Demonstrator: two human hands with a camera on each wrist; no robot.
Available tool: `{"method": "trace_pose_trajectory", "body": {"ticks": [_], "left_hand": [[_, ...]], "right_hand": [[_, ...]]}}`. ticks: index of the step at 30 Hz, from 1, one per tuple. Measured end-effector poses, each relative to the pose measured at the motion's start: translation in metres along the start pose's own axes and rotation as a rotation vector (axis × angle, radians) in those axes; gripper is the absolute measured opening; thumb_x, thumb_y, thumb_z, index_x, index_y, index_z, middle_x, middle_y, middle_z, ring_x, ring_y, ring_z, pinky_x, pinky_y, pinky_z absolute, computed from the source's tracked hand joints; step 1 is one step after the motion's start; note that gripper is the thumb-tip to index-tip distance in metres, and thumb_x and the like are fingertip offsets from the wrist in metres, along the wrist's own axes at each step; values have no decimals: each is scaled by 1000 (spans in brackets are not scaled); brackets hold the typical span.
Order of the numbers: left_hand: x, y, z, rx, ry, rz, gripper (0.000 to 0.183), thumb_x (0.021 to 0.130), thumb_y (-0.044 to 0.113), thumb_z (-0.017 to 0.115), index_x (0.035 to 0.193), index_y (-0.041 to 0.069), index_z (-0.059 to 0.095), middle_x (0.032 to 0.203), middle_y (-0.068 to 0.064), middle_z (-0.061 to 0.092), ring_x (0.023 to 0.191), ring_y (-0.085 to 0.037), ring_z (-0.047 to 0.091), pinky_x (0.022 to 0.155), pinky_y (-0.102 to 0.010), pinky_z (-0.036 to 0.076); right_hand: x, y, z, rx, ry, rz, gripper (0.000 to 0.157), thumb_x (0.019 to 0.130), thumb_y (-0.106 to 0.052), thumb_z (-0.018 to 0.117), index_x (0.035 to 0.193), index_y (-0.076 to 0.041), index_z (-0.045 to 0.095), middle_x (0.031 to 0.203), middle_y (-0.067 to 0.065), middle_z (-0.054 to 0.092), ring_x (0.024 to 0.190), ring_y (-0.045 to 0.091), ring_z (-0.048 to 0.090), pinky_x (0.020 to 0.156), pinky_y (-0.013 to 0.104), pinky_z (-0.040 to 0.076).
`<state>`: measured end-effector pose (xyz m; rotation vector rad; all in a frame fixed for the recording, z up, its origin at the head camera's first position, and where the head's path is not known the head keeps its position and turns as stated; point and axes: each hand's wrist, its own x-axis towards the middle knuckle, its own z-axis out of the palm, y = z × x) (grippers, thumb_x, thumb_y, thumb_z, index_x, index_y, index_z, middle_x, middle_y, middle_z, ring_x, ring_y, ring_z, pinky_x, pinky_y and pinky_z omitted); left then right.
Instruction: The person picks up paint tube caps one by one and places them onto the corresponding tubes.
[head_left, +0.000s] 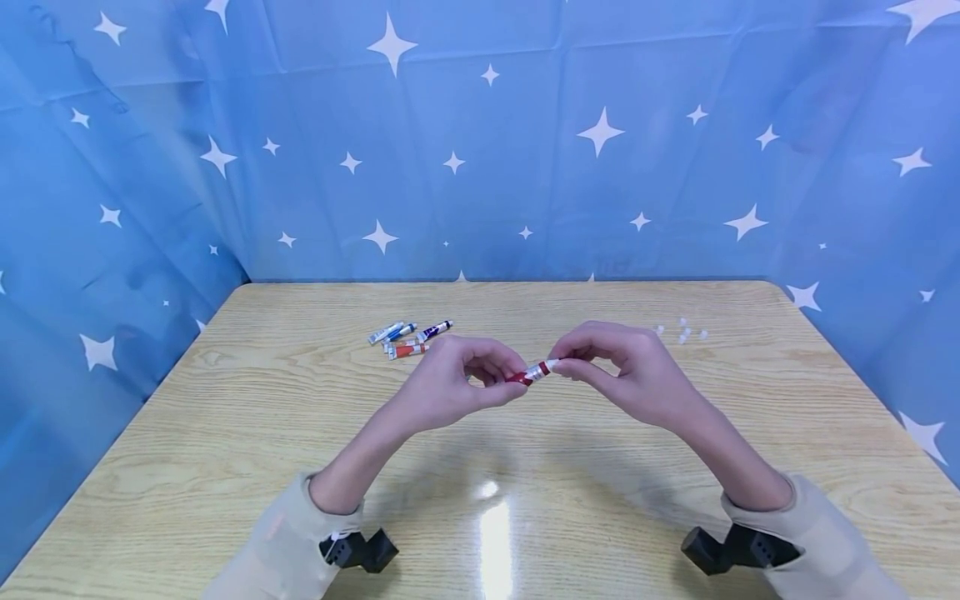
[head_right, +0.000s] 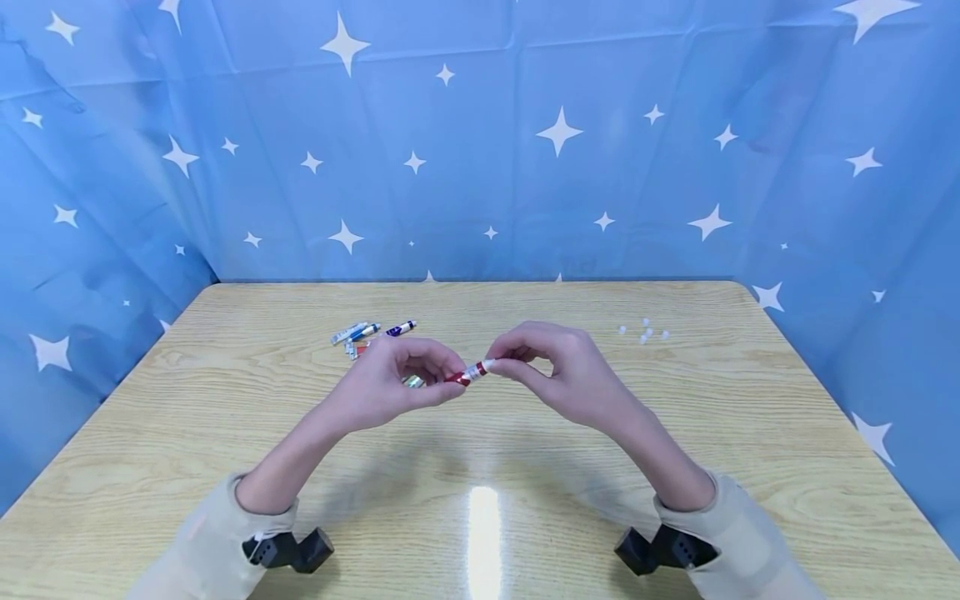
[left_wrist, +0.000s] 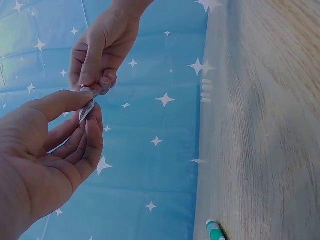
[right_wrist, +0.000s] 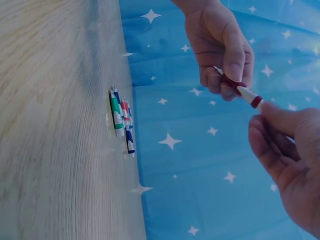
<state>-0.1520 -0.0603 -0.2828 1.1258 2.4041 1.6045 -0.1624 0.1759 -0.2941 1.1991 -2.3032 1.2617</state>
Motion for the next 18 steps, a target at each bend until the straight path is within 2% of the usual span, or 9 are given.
{"method": "trace_pose_trajectory", "body": {"ticks": [5, 8, 14, 18], "left_hand": [[2, -19, 5, 11, 25, 22, 11, 78, 10, 71, 89, 10, 69, 76, 5, 66, 68, -10, 61, 60, -29, 52], [1, -19, 6, 17, 31, 39, 11, 79, 11, 71, 89, 11, 69, 77, 7, 66, 68, -8, 61, 61, -28, 52], [1, -16, 9, 58, 39, 73, 11, 79, 10, 71, 89, 10, 68, 77, 7, 65, 68, -6, 60, 61, -27, 52], [1, -15, 9, 79, 36, 79, 11, 79, 10, 71, 89, 9, 67, 77, 7, 65, 68, -5, 60, 61, -24, 52]], "right_hand": [[5, -20, -1, -14, 15, 0, 16, 79, 6, 65, 89, -7, 66, 77, -1, 63, 65, 10, 55, 55, 20, 46], [6, -25, 0, -19, 23, 6, 16, 79, 9, 64, 84, -7, 65, 72, -4, 59, 59, 9, 52, 51, 20, 43], [5, -24, 4, -40, 37, 24, 26, 84, 6, 59, 71, -17, 58, 60, -3, 52, 50, 5, 43, 44, 20, 37], [4, -23, 6, -45, 38, 50, 30, 87, 3, 57, 65, -17, 55, 54, -3, 47, 45, 4, 38, 40, 21, 32]]}}
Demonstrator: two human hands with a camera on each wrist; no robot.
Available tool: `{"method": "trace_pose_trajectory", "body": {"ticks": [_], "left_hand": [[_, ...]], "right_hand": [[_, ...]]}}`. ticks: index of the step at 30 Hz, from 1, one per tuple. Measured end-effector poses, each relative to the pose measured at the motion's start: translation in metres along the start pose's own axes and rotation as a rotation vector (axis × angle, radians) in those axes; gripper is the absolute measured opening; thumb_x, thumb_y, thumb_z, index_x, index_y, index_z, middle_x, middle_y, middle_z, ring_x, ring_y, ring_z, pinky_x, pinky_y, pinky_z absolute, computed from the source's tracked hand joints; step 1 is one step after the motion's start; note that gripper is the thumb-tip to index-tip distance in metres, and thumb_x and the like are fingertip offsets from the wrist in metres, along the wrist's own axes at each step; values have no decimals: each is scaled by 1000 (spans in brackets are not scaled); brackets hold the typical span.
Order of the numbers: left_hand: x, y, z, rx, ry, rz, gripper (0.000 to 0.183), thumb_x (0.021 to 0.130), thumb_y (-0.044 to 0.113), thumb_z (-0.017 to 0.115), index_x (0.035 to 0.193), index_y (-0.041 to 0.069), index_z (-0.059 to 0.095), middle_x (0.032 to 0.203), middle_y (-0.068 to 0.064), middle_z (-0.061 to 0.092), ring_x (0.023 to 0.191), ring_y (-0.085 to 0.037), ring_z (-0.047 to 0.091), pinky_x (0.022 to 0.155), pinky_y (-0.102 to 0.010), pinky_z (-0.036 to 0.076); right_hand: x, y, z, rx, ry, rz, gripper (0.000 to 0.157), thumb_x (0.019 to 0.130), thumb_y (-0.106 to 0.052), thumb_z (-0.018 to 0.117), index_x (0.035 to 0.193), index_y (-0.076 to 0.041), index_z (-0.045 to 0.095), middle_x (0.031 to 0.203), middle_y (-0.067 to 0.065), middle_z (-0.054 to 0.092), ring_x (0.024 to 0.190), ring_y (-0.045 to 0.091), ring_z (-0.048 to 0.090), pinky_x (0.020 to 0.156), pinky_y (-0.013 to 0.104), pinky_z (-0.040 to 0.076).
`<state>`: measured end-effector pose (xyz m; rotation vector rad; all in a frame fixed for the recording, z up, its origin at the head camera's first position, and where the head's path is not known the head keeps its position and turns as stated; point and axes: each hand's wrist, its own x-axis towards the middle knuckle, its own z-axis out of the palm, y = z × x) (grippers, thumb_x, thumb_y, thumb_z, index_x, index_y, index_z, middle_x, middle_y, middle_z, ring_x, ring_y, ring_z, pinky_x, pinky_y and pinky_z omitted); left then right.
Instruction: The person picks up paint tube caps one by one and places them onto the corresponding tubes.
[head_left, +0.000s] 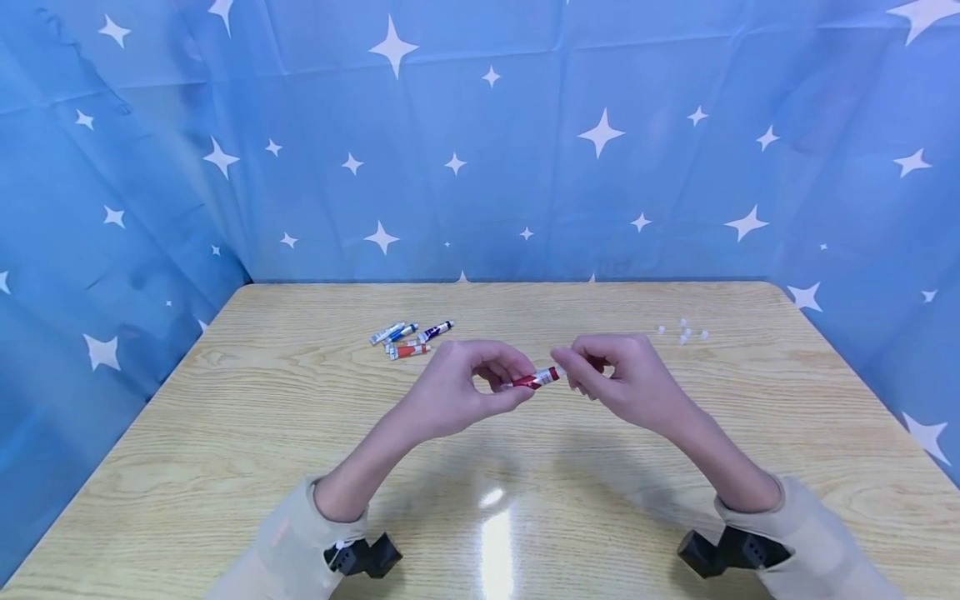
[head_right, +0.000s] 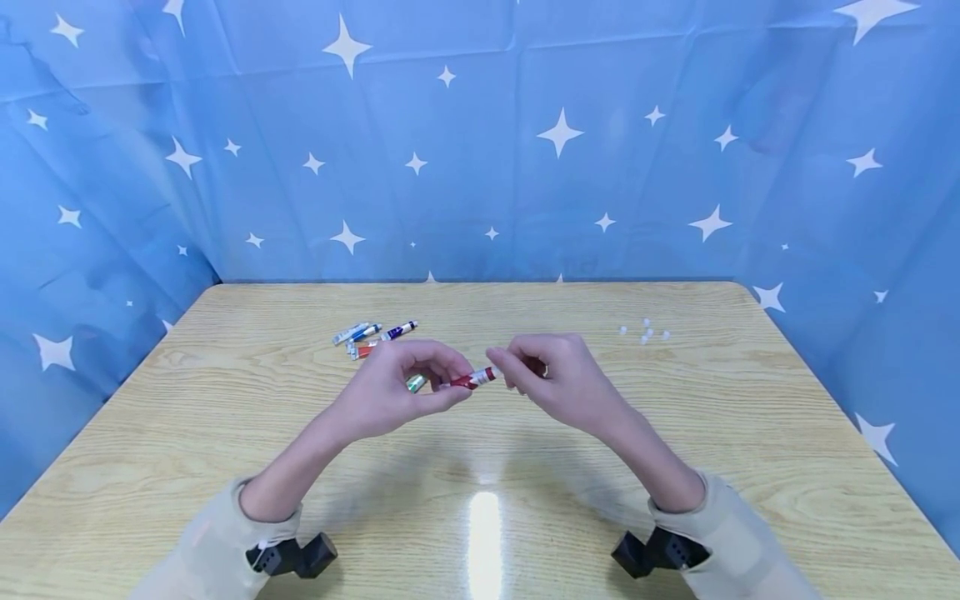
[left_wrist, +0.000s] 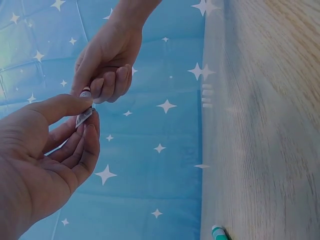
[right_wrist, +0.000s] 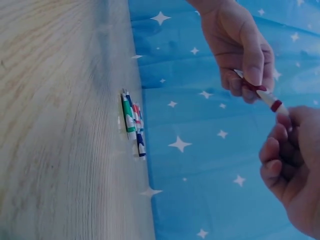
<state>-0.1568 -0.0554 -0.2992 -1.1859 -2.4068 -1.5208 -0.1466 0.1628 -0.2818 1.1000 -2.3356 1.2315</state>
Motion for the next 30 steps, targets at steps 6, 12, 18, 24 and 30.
{"method": "trace_pose_trajectory", "body": {"ticks": [6, 12, 18, 24, 30], "left_hand": [[0, -2, 0, -5, 2, -1, 10, 80, 12, 70, 89, 11, 68, 78, 9, 65, 69, -5, 60, 62, -24, 52], [1, -3, -2, -51, 11, -57, 10, 80, 11, 70, 90, 11, 68, 78, 7, 66, 69, -7, 60, 63, -27, 52], [0, 16, -8, -87, 6, -86, 10, 80, 2, 68, 90, 1, 67, 78, -6, 66, 68, -16, 60, 62, -28, 51], [0, 25, -10, -96, -6, -107, 10, 80, -1, 67, 90, -2, 66, 77, -9, 65, 68, -18, 60, 61, -27, 51], [-1, 26, -8, -91, 8, -103, 10, 79, 0, 68, 90, 0, 67, 77, -8, 66, 68, -17, 60, 61, -27, 51]], "right_hand": [[0, -2, -1, 12, -2, 34, 29, 90, 1, 53, 64, -12, 56, 54, -2, 49, 45, 7, 43, 41, 22, 36], [0, -5, -7, 19, -11, 23, 13, 83, 3, 62, 92, -7, 62, 75, -2, 62, 62, 10, 57, 54, 22, 46], [2, 1, -8, -7, 2, -143, 27, 71, 12, 70, 91, -4, 65, 83, 0, 64, 70, 9, 58, 64, 20, 48], [-3, 22, -4, -8, 13, -145, 28, 74, 7, 70, 94, -12, 66, 86, -5, 65, 74, 7, 60, 66, 19, 49], [-5, 30, -1, -30, 25, -123, 23, 77, 0, 69, 94, -16, 66, 85, -8, 64, 69, 5, 57, 58, 18, 46]]}}
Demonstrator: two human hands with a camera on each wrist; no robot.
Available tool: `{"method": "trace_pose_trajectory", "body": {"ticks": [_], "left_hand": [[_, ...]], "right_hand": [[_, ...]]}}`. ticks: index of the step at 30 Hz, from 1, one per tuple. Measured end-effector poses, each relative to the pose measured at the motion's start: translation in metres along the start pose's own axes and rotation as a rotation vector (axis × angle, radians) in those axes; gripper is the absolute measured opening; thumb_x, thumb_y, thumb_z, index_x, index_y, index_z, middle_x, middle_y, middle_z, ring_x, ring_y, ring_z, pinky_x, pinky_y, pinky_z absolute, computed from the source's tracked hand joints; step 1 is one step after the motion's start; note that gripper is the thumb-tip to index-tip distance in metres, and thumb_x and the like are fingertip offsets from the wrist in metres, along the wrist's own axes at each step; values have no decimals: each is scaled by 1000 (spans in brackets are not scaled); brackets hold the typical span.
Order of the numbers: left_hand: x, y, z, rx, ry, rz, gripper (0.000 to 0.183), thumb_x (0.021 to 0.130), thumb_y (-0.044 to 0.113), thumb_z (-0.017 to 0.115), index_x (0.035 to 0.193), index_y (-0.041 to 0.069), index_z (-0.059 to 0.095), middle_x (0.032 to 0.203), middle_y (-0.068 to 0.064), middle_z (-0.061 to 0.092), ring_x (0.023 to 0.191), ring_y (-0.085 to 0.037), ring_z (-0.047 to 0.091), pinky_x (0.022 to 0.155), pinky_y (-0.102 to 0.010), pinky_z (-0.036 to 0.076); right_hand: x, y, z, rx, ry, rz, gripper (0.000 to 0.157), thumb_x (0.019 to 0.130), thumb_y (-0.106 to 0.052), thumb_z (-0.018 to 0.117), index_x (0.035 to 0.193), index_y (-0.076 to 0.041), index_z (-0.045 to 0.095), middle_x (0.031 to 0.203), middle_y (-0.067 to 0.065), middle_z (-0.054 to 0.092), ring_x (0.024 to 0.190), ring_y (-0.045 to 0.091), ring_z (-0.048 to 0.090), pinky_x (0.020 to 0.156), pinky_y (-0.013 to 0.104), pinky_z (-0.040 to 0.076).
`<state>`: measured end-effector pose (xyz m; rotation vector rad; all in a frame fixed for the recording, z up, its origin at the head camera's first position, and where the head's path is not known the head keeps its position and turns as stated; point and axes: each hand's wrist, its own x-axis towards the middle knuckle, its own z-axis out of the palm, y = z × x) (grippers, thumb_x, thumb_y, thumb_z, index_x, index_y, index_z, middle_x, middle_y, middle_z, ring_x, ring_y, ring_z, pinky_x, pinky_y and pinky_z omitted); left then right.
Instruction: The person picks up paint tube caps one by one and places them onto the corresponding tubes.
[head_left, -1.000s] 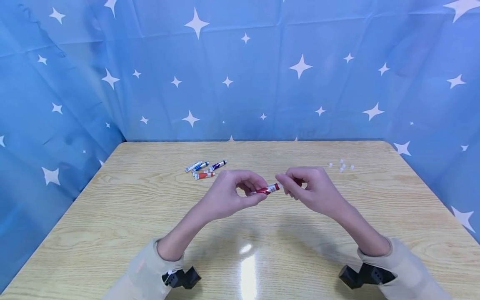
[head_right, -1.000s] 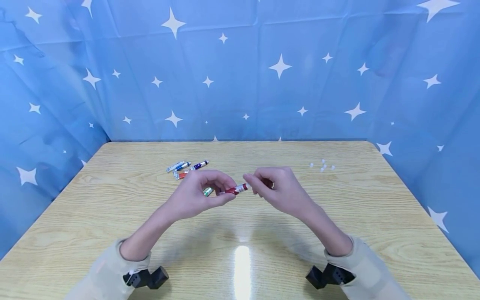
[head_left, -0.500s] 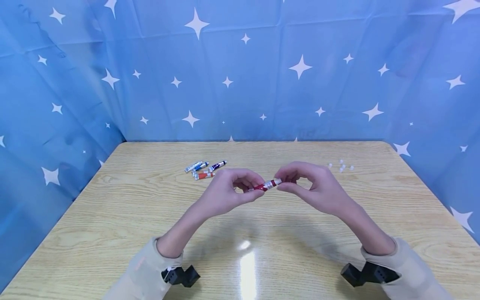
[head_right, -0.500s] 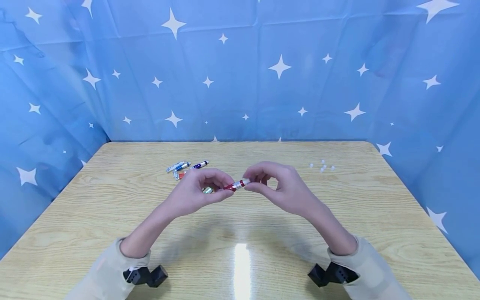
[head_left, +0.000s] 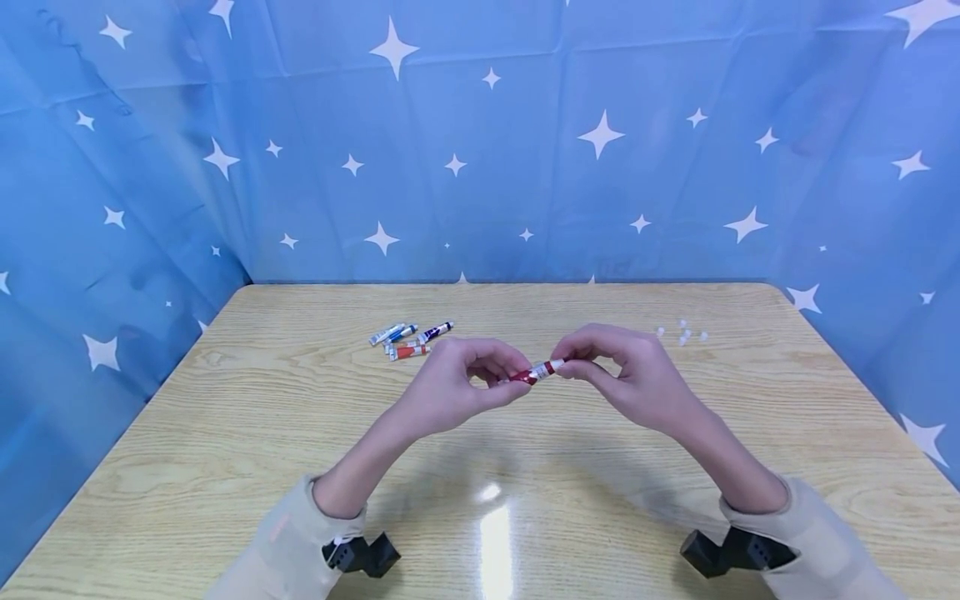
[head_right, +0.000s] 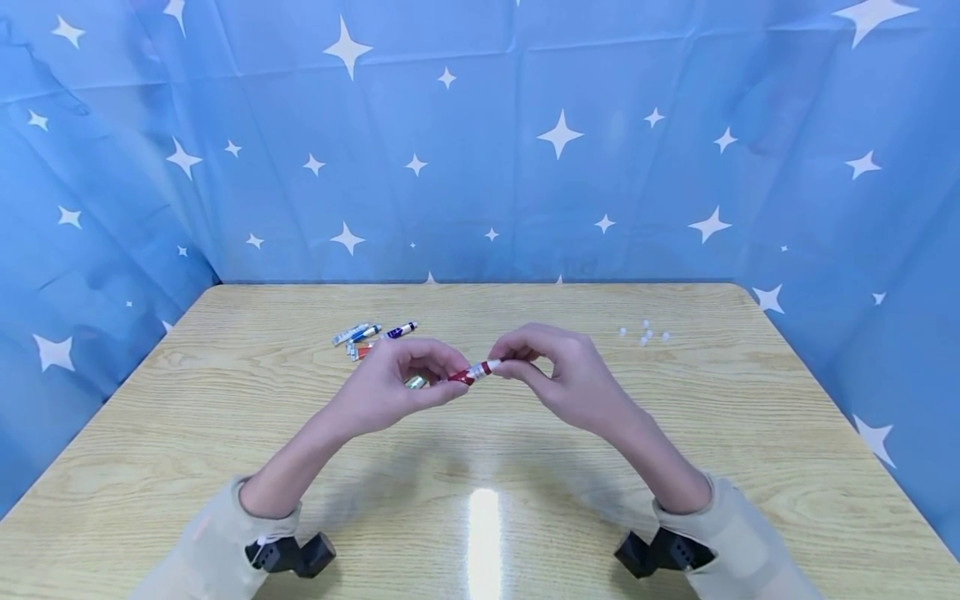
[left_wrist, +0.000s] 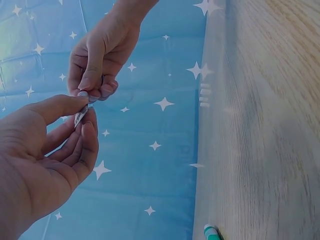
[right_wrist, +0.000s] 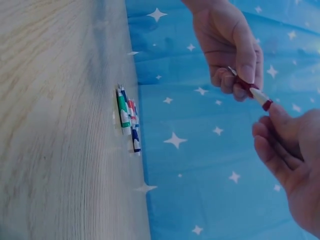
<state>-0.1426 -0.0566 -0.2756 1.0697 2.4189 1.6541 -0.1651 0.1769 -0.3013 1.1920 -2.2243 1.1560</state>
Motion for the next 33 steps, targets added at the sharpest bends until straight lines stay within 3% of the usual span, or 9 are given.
{"method": "trace_pose_trajectory", "body": {"ticks": [7, 15, 19, 28, 33], "left_hand": [[-1, 0, 3, 23, 23, 0, 10, 79, 0, 69, 89, 0, 67, 77, -6, 65, 68, -16, 60, 62, -26, 51], [2, -30, 10, 70, 64, 69, 10, 79, 11, 71, 89, 12, 69, 77, 9, 65, 67, -6, 59, 60, -24, 51], [2, -30, 13, 105, 98, 106, 11, 78, 8, 71, 89, 10, 69, 77, 8, 65, 66, -5, 59, 60, -23, 51], [2, -29, 16, 305, 188, 224, 12, 77, 8, 72, 89, 10, 69, 81, 6, 64, 67, -1, 54, 60, -18, 48], [3, -28, 16, 353, 202, 245, 13, 77, 12, 73, 90, 12, 70, 82, 7, 63, 67, -3, 53, 60, -15, 46]], "right_hand": [[0, 0, 4, -22, 52, -43, 26, 74, 7, 70, 90, -14, 66, 79, -7, 63, 65, 5, 58, 56, 16, 45], [4, -13, 7, -71, 120, -94, 29, 67, 15, 71, 84, -8, 66, 71, -6, 60, 58, 4, 54, 51, 14, 42], [-1, 2, 10, -109, 140, -105, 30, 69, 11, 72, 87, -12, 66, 73, -9, 60, 58, 4, 53, 49, 13, 39], [-1, 3, 11, -137, 186, -100, 30, 70, 11, 72, 88, -12, 66, 74, -8, 60, 60, 4, 53, 49, 14, 38], [-1, 1, 11, -120, 204, -62, 29, 72, 11, 70, 88, -12, 66, 76, -9, 61, 63, 4, 55, 53, 15, 43]]}}
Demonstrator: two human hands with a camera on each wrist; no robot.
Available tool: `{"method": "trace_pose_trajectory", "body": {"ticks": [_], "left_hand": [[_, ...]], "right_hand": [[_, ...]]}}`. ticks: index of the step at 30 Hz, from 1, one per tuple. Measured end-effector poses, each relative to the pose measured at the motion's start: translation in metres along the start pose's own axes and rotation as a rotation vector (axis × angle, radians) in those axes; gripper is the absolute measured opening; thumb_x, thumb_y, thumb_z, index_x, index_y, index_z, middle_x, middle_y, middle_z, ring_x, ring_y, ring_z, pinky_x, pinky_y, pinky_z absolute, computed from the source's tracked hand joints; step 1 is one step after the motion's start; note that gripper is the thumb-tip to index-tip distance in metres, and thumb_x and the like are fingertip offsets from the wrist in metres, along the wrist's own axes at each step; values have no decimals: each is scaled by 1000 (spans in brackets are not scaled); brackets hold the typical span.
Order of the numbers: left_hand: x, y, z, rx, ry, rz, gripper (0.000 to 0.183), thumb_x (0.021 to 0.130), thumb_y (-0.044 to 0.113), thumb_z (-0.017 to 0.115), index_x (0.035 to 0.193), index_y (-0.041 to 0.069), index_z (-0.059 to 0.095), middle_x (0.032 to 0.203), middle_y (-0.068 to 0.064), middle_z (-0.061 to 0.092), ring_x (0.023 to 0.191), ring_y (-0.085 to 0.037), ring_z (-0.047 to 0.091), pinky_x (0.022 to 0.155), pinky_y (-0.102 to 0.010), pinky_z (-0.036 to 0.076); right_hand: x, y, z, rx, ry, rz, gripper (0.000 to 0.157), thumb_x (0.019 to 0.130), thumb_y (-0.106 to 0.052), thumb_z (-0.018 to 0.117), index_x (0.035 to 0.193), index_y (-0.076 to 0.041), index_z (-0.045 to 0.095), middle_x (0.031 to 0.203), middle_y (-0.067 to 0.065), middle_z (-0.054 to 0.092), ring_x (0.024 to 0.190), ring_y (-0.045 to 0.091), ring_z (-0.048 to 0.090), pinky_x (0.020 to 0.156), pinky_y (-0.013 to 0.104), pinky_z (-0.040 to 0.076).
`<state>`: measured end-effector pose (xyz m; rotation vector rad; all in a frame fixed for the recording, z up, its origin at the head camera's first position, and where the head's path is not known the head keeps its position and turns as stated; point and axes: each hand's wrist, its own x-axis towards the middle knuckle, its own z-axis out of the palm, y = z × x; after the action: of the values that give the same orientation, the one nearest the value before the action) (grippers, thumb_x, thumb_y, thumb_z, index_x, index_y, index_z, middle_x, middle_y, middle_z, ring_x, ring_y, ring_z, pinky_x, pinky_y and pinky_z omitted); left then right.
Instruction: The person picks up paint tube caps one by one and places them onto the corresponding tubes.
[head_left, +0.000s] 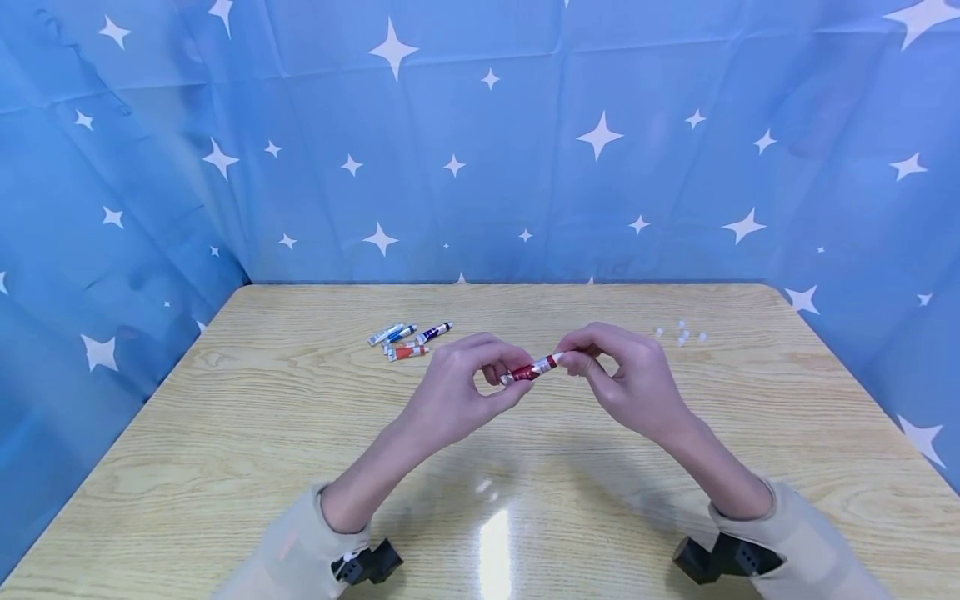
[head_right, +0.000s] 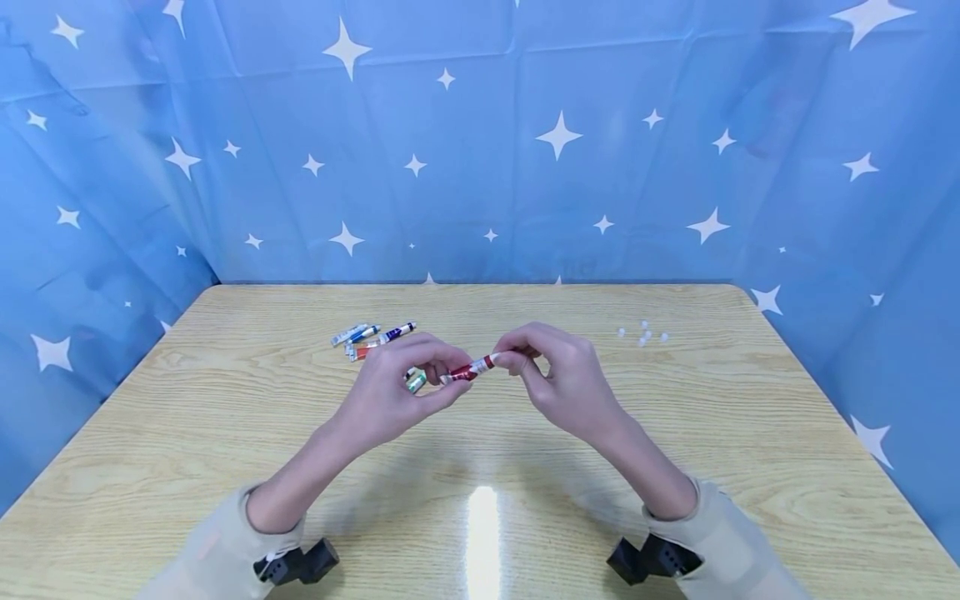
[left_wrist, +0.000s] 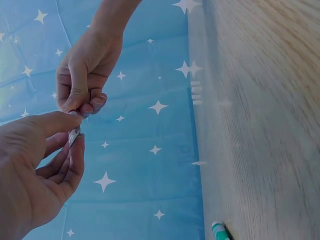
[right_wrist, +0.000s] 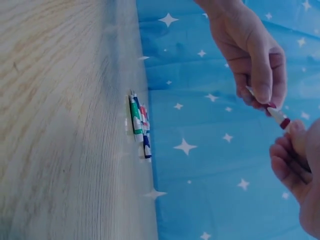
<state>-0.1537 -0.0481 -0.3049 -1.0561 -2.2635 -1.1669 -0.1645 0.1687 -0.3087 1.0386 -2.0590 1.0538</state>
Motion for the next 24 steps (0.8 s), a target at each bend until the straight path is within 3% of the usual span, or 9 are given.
{"method": "trace_pose_trajectory", "body": {"ticks": [15, 19, 24], "left_hand": [[-2, -6, 0, 50, 11, -14, 13, 76, 11, 72, 89, 12, 71, 79, 7, 64, 65, -8, 53, 57, -20, 47], [-3, -7, 1, 76, 9, -26, 13, 76, 13, 73, 89, 13, 72, 79, 7, 64, 67, -5, 51, 56, -21, 47], [-5, -11, 1, 77, 21, -45, 13, 75, 14, 74, 88, 14, 73, 80, 7, 65, 66, -3, 50, 55, -19, 46]], "right_hand": [[-2, -2, 1, 36, -90, 132, 14, 80, -3, 68, 90, -13, 65, 77, -8, 61, 62, 7, 56, 53, 18, 44], [2, -13, 0, 14, -101, 149, 14, 78, 0, 69, 88, -10, 65, 75, -5, 61, 61, 5, 54, 52, 17, 43], [10, -30, -6, 10, -120, 173, 14, 77, 6, 67, 87, -3, 64, 75, 2, 62, 61, 11, 57, 54, 19, 45]]}}
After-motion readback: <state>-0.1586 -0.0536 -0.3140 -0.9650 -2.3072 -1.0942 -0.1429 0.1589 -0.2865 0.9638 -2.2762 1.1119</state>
